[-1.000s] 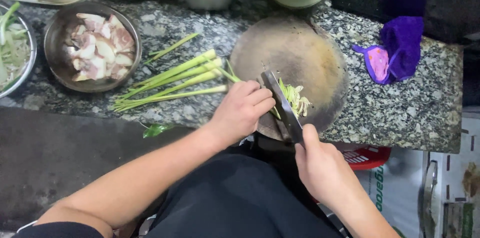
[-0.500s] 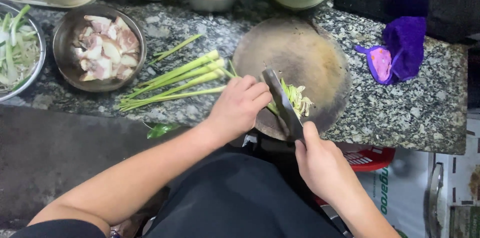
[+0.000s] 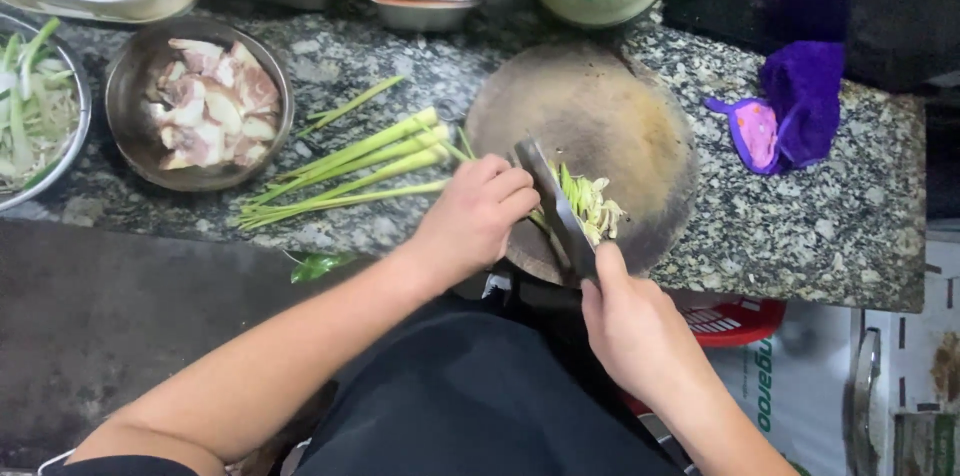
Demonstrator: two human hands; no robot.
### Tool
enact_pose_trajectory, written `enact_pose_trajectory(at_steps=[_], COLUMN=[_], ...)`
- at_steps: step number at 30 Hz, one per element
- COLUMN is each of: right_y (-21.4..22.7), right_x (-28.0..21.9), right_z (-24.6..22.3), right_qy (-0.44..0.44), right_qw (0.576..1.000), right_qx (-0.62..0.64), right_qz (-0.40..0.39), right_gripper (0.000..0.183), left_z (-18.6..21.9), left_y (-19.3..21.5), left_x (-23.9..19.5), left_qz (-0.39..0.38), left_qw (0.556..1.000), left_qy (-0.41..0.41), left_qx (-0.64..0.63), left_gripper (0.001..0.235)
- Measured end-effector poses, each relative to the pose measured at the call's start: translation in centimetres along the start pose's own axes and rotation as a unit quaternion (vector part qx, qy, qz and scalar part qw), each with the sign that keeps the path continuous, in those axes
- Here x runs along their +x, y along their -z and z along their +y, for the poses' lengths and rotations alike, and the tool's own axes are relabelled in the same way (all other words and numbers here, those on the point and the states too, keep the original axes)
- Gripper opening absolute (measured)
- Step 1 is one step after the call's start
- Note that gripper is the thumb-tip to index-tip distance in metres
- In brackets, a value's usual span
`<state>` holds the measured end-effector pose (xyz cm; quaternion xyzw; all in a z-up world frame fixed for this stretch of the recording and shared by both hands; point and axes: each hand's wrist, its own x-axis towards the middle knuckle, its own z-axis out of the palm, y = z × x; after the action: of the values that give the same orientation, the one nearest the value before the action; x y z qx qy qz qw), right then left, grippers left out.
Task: Cutting lemongrass stalks into thin slices on a wooden board and organizing them into a container.
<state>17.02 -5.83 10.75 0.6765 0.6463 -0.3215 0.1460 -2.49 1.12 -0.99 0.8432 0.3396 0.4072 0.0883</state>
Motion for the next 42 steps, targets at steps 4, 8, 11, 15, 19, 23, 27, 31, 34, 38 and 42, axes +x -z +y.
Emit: enact_pose_trajectory(at_steps=[4, 8, 11, 15, 19, 23, 27, 31, 34, 38, 42], right_y=[-0.5, -1.0, -0.7, 0.6, -2.3, -0.8, -0.2, -1.4, -1.9, -0.9, -1.4], right_x=[1.2, 2.7, 2.0, -0.3, 3.3, 3.1, 1.3, 1.9, 4.9, 3.1, 2.0], right_z=[-1.4, -1.3, 0.2, -0.2, -0.1, -1.9, -0.2, 0.5, -1.8, -1.6, 1.1], right_qy=[0.013, 0.021, 0.050, -0.009, 0.050, 0.051, 0.046, 0.055, 0.063, 0.076, 0.025], right_qw=[1.000, 0.999, 0.997, 1.000, 0.998, 0.998, 0.999, 0.996, 0.996, 0.995, 0.999], right_qx=[0.017, 0.018, 0.049, 0.010, -0.032, -0.005, -0.015, -0.071, -0.033, -0.015, 0.012], right_qz=[-0.006, 0.021, 0.020, -0.021, 0.014, 0.039, 0.010, 0.025, 0.058, 0.061, 0.024], right_gripper=[0.018, 0.019, 0.019, 0.021, 0.021, 0.028, 0.025, 0.026, 0.023, 0.025, 0.028], left_z=[0.4, 0.2, -0.1, -0.2, -1.3, -0.7, -1.0, -1.1, -1.0, -2.1, -1.1], left_y=[0.8, 1.1, 1.5, 1.1, -0.9, 0.5, 0.3, -0.2, 0.2, 0.2, -1.0], left_x=[0.2, 0.1, 0.6, 0.4, -0.9, -0.2, -0.5, -0.9, -0.6, -0.7, -0.8], left_qz=[-0.050, -0.047, -0.052, -0.049, 0.001, 0.002, 0.014, 0.023, 0.010, 0.007, -0.011], left_qw=[0.998, 0.998, 0.995, 0.998, 1.000, 0.997, 0.996, 0.996, 0.997, 1.000, 1.000], left_qy=[0.022, 0.013, 0.033, 0.007, -0.028, -0.038, -0.009, -0.005, -0.004, -0.018, 0.007], left_qx=[-0.023, -0.029, -0.075, -0.042, 0.009, 0.068, 0.085, 0.088, 0.082, -0.005, -0.006], left_gripper=[0.021, 0.025, 0.013, 0.025, 0.026, 0.023, 0.023, 0.024, 0.020, 0.027, 0.023])
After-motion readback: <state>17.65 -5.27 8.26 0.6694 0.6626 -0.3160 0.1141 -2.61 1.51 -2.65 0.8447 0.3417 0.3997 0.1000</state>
